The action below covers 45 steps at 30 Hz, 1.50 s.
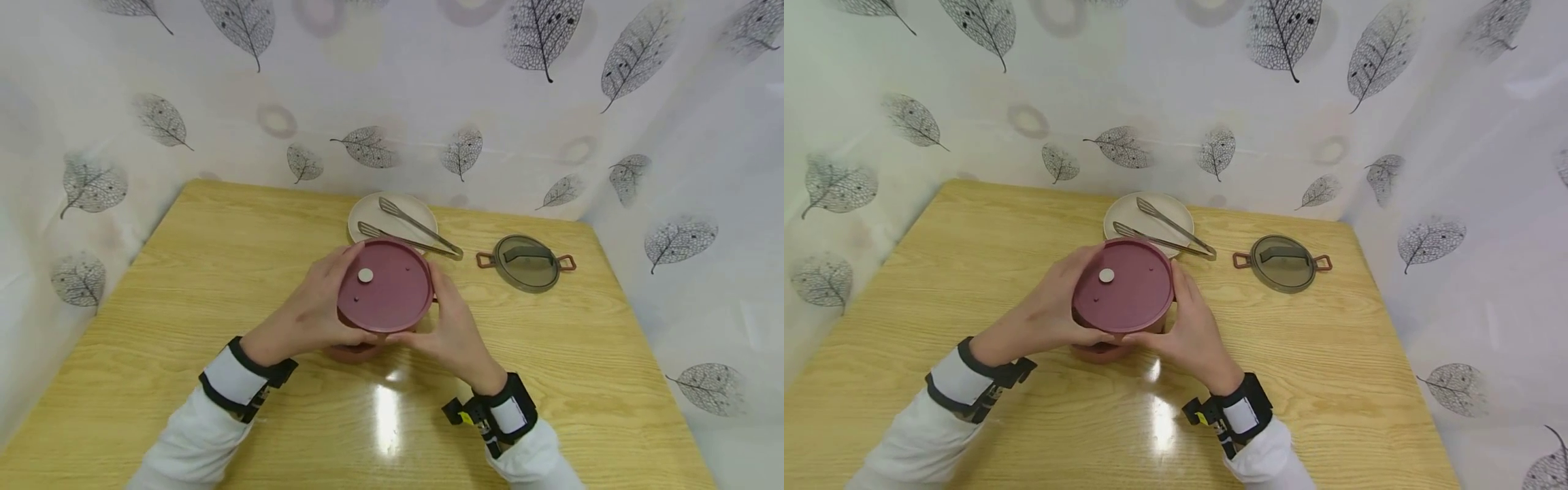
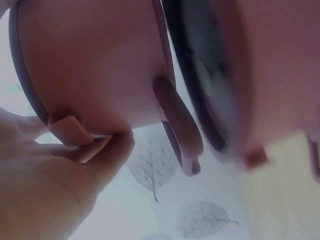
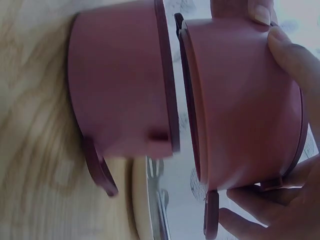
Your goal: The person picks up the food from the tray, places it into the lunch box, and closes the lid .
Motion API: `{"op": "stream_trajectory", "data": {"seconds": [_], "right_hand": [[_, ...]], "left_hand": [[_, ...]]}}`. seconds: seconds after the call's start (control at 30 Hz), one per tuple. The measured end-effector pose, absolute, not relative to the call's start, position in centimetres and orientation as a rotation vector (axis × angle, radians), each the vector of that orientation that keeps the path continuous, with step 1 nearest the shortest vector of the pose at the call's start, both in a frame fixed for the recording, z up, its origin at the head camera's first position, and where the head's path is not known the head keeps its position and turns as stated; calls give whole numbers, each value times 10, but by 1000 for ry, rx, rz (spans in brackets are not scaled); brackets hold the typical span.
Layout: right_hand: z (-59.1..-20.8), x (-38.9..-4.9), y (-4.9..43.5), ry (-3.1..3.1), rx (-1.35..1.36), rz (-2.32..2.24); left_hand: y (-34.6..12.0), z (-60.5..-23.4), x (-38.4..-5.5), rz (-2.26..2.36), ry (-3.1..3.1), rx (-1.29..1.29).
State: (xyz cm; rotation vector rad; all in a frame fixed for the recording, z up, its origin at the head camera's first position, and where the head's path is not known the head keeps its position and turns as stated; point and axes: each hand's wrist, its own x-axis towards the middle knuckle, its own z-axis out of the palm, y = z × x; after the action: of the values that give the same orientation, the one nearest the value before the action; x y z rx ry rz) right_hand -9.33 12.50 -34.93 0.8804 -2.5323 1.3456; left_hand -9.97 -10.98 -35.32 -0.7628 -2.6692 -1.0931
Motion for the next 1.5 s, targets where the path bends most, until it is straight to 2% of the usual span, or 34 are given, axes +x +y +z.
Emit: {"op": "stream_trajectory", "data": {"seconds": [0.23, 0.6, 0.9, 1.13, 1.3, 1.5], "right_hand": [[-379, -101, 116, -2597, 872, 1242], [-388, -103, 108, -2647, 834, 1202], [-397, -97, 105, -2662, 858, 1284], [-401, -101, 108, -2667, 897, 1134], [-405, -107, 115, -2669, 970, 1160], [-409, -116, 129, -2713, 1052, 1270]], "left_hand": [[-128, -360, -94, -1178, -2688, -751], [-146, -378, -97, -1338, -2669, -733], [-152, -393, -85, -1718, -2713, -408], [-158, -399, -85, -1762, -2729, -410], [-177, -407, -85, -1551, -2902, -404], [-189, -412, -89, -1217, -2937, -596]]}}
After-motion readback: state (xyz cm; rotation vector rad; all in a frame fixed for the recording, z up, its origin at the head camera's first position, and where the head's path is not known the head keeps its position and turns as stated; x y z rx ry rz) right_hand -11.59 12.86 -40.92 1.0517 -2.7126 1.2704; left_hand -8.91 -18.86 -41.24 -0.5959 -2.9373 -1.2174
